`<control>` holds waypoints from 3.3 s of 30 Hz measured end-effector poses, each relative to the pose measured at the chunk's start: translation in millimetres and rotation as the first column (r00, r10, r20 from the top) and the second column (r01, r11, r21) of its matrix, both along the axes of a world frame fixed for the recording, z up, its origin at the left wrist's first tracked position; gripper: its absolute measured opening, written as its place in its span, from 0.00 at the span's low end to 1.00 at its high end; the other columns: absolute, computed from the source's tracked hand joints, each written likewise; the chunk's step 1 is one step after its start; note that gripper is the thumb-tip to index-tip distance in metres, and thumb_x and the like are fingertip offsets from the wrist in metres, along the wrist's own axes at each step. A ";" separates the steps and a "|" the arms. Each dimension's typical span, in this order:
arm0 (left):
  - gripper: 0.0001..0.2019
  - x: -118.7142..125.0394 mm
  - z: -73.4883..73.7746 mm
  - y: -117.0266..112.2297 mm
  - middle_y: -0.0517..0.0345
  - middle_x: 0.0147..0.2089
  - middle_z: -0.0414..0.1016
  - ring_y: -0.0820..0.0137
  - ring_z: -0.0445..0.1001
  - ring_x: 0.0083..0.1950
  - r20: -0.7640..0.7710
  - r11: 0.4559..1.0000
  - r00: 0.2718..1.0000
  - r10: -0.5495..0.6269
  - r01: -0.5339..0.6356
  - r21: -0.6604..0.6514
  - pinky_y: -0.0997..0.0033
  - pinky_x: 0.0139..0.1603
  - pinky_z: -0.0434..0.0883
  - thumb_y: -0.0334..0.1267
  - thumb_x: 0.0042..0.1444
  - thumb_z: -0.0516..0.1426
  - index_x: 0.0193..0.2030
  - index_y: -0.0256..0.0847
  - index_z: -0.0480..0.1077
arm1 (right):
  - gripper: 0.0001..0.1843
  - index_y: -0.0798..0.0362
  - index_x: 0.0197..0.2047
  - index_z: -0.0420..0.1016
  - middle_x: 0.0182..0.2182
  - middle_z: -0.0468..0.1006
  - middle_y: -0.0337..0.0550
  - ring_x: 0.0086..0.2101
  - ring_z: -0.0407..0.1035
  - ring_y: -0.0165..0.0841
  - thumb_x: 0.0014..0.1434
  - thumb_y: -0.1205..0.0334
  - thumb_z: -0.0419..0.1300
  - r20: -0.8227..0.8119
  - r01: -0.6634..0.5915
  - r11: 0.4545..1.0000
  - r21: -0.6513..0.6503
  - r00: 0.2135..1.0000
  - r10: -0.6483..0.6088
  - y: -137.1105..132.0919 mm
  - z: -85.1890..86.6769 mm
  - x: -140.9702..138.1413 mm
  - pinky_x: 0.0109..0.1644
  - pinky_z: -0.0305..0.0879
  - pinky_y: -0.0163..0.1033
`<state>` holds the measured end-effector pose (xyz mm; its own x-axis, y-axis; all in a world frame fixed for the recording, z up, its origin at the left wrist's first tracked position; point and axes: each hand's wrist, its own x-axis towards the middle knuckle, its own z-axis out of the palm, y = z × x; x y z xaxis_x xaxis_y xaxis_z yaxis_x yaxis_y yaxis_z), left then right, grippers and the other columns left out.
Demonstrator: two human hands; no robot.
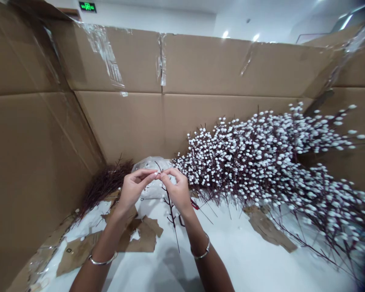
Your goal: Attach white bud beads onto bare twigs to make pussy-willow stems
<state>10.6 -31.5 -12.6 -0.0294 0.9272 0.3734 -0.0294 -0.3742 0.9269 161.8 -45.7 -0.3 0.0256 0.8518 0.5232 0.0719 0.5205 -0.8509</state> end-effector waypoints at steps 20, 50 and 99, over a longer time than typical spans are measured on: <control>0.11 15.7 -9.9 0.2 0.52 0.39 0.82 0.68 0.78 0.37 0.035 1.000 0.999 -0.023 0.024 -0.012 0.70 0.41 0.74 0.42 0.49 0.67 0.38 0.39 0.80 | 0.10 0.51 0.28 0.74 0.29 0.76 0.38 0.35 0.71 0.33 0.61 0.61 0.56 -0.148 -0.046 0.998 -0.033 0.988 0.041 4.7 -1.0 8.6 0.45 0.65 0.39; 0.06 -0.5 2.1 -1.8 0.52 0.39 0.82 0.64 0.78 0.42 -0.060 0.978 0.994 0.095 -0.082 0.190 0.64 0.49 0.74 0.40 0.51 0.66 0.35 0.43 0.82 | 0.08 0.51 0.30 0.76 0.32 0.78 0.40 0.38 0.72 0.35 0.60 0.61 0.58 0.031 -0.037 0.999 -0.002 0.999 0.037 6.3 -6.5 -2.6 0.47 0.65 0.40; 0.11 -5.4 4.3 2.4 0.60 0.29 0.78 0.86 0.60 0.17 0.399 0.970 0.908 -0.127 0.198 -0.143 0.82 0.19 0.63 0.37 0.38 0.72 0.27 0.36 0.77 | 0.11 0.53 0.23 0.75 0.27 0.75 0.39 0.31 0.65 0.31 0.55 0.59 0.60 -0.324 -0.566 0.774 -0.285 0.817 0.477 3.5 -5.6 -12.0 0.41 0.61 0.36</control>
